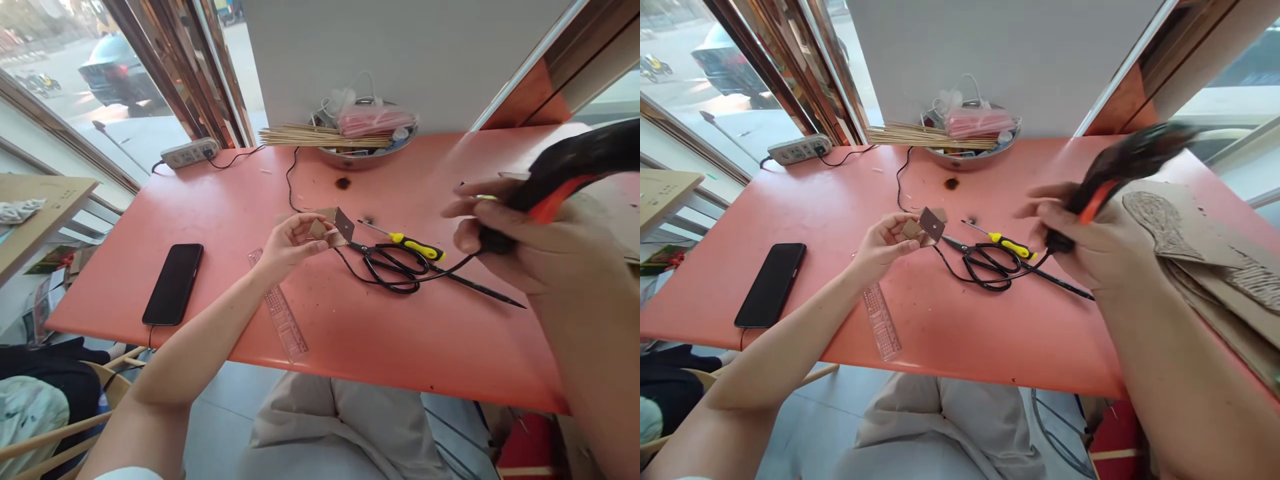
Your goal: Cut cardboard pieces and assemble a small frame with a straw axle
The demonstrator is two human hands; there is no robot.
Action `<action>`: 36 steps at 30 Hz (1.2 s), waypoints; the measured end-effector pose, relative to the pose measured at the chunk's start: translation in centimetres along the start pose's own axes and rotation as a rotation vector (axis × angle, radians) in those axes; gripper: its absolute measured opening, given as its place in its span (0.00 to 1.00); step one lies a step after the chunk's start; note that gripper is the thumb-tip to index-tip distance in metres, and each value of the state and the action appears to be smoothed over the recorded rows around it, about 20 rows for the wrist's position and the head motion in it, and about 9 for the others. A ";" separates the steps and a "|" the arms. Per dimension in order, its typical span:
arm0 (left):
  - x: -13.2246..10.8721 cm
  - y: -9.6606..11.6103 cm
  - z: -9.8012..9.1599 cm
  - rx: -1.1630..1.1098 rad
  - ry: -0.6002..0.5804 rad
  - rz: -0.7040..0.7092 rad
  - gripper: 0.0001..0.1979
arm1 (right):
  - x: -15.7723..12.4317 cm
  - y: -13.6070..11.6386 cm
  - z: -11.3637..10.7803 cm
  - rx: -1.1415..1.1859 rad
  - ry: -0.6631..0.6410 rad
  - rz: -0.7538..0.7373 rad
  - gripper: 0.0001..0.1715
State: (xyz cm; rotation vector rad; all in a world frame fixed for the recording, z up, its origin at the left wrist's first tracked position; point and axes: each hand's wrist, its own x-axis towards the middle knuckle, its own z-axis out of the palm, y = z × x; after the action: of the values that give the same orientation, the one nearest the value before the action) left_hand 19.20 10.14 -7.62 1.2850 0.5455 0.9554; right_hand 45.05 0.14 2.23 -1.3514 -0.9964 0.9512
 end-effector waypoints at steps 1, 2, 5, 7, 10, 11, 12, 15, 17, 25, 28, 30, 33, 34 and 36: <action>-0.1 0.0 0.0 -0.007 0.002 -0.013 0.28 | -0.2 0.5 0.3 -0.029 -0.005 0.018 0.22; -0.1 0.0 0.0 -0.015 0.003 -0.029 0.28 | -0.3 0.8 0.5 -0.054 -0.010 0.034 0.20; -0.3 0.1 -0.1 -0.040 -0.005 -0.083 0.28 | -0.5 1.5 0.8 -0.065 -0.034 0.080 0.12; -0.4 0.1 -0.2 -0.054 -0.017 -0.124 0.27 | -0.6 1.5 0.7 -0.017 -0.072 0.101 0.10; -0.6 0.3 -0.3 -0.064 -0.021 -0.161 0.27 | -0.9 1.4 0.5 0.027 -0.099 0.137 0.11; -0.6 0.3 -0.3 -0.063 -0.018 -0.163 0.27 | -1.1 1.4 0.5 0.033 -0.100 0.156 0.12; -0.6 0.3 -0.3 -0.061 -0.016 -0.159 0.27 | -1.3 1.4 0.6 0.040 -0.101 0.176 0.14; -0.6 0.5 -0.1 -0.062 -0.016 -0.127 0.26 | -1.8 1.5 1.0 0.059 -0.135 0.210 0.18; -0.6 0.7 0.0 -0.076 -0.005 -0.105 0.25 | -2.1 1.6 1.2 0.050 -0.192 0.216 0.21; -0.6 1.0 -0.2 0.003 0.020 -0.039 0.27 | -3.6 2.1 2.0 -0.038 -0.270 0.112 0.39; -0.6 1.0 -0.2 0.034 0.036 -0.024 0.28 | -4.0 2.8 2.2 -0.090 -0.172 0.068 0.39; -0.7 1.0 -0.2 0.041 0.044 -0.026 0.29 | -4.2 3.5 2.1 -0.137 -0.157 0.053 0.39; -0.7 1.0 0.0 0.038 0.039 -0.023 0.29 | -4.3 4.6 1.9 -0.203 -0.173 0.022 0.40; -0.8 1.0 0.0 0.036 0.033 -0.019 0.28 | -4.3 4.8 1.8 -0.215 -0.170 0.002 0.40; -0.8 1.0 0.1 0.030 0.027 -0.012 0.27 | -4.3 5.0 1.8 -0.235 -0.162 -0.025 0.40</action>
State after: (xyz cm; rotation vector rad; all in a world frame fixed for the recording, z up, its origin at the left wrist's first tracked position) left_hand 18.58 9.36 -6.76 1.2952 0.5902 0.9588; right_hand 42.17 -3.30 -2.89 -1.4686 -1.2773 0.9585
